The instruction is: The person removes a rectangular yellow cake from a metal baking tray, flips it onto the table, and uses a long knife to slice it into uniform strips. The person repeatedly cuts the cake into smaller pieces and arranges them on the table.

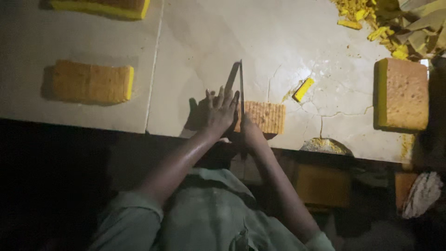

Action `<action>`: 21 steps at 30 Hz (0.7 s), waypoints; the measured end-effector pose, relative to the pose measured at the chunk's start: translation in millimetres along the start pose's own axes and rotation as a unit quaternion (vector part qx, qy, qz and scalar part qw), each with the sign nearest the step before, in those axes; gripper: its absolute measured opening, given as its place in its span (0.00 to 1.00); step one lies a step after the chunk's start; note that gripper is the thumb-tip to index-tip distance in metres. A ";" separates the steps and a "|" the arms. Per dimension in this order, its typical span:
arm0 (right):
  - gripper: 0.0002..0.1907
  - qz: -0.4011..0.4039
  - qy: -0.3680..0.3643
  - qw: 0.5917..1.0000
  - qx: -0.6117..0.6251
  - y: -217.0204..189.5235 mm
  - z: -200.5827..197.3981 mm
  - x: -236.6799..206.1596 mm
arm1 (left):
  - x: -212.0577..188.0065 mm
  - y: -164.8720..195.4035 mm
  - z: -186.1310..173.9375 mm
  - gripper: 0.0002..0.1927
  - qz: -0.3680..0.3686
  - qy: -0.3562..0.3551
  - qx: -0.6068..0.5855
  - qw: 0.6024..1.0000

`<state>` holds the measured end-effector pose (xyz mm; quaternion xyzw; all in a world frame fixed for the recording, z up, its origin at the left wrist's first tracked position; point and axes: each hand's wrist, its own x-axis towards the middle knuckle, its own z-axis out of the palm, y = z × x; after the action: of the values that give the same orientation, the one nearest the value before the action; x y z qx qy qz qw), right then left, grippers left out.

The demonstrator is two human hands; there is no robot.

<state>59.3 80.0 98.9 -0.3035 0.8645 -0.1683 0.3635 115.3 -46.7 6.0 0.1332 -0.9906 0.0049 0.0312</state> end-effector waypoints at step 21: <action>0.42 0.213 -0.009 0.919 0.331 -36.8 0.0 -20.2 | -3.6 -12.2 11.3 0.35 0.001 -0.011 -0.047 0.999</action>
<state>85.2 65.1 128.3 0.0236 0.8004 -0.3605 0.4783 121.3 -57.7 -5.4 0.1308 -0.9901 -0.0430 0.0268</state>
